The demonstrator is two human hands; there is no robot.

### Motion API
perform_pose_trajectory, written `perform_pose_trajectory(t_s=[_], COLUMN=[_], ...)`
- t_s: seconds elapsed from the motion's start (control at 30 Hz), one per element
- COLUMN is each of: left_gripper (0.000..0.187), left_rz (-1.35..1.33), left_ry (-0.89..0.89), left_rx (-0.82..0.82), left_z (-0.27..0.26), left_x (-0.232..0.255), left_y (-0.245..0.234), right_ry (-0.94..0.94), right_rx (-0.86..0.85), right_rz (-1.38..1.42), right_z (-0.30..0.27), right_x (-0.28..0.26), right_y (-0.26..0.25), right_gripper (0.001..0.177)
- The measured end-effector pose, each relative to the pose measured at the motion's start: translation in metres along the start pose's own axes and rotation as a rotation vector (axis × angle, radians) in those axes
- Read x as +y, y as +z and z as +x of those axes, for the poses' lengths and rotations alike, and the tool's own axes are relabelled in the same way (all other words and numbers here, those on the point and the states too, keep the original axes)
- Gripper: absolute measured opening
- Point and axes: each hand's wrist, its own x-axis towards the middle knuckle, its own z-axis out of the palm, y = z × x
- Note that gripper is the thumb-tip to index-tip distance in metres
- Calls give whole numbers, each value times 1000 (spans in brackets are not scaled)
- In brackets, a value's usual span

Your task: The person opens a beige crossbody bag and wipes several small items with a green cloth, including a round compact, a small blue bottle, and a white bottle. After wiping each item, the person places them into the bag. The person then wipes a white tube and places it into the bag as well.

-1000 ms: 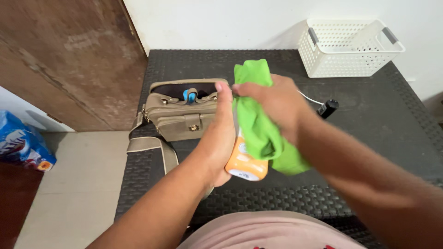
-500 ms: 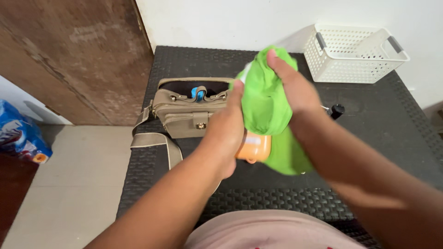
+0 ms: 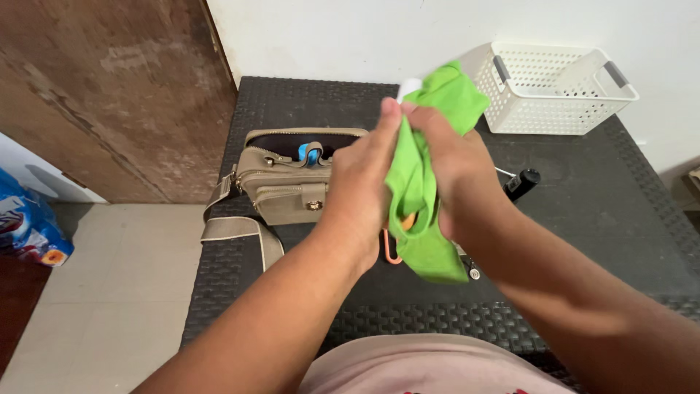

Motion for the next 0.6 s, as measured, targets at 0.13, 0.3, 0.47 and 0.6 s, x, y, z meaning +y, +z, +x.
perform_pose_trajectory(t_s=[0.13, 0.3, 0.47, 0.6], left_gripper=[60, 59, 61, 66], left_rz=[191, 103, 94, 116], left_ry=[-56, 150, 53, 157], left_rx=[40, 142, 266, 109], left_z=[-9, 4, 26, 14], left_x=[0, -3, 7, -8], left_y=[9, 11, -5, -3], right_ry=[67, 82, 83, 10], right_rx=[87, -251, -293, 26], right_rz=[192, 258, 80, -179], right_z=[6, -11, -27, -10], right_x=[1, 14, 11, -6], right_y=[-2, -10, -7, 0], right_gripper=[37, 41, 37, 41])
